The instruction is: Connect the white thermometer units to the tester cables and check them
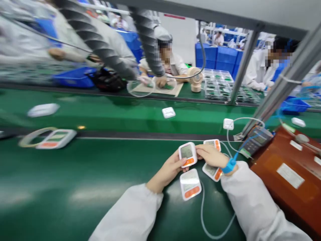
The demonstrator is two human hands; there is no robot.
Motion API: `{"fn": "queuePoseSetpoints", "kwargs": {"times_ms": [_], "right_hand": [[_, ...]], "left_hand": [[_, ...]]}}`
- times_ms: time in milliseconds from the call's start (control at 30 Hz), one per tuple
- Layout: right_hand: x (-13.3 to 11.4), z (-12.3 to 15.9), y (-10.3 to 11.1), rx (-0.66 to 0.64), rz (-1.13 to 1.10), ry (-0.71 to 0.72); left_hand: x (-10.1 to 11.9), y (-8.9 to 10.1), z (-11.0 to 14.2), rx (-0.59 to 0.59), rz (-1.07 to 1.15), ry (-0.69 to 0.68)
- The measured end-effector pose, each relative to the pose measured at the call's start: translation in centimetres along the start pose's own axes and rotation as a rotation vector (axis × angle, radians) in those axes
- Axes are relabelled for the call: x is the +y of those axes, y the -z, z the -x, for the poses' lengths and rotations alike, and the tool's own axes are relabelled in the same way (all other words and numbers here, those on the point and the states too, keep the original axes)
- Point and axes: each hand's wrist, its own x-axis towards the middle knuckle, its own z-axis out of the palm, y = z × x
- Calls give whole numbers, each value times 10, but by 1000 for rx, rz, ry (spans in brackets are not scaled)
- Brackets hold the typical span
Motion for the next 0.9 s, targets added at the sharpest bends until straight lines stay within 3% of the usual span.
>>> {"fn": "queuePoseSetpoints", "kwargs": {"times_ms": [133,300,467,667,800,900], "right_hand": [[-3,1,-2,-25,157,-17],[-10,5,-11,34,404,-167],[-18,15,-9,31,520,-203],[-34,30,-25,-297,506,32],[-35,29,-41,-401,518,71],[-34,27,-39,-435,492,95]], "left_hand": [[2,5,4,-53,78,-13],[5,4,5,-39,-25,-31],[8,17,4,167,-169,-75],[2,39,-4,453,-531,-140],[4,40,-3,529,-819,-155],[13,36,12,616,-1008,-138]]}}
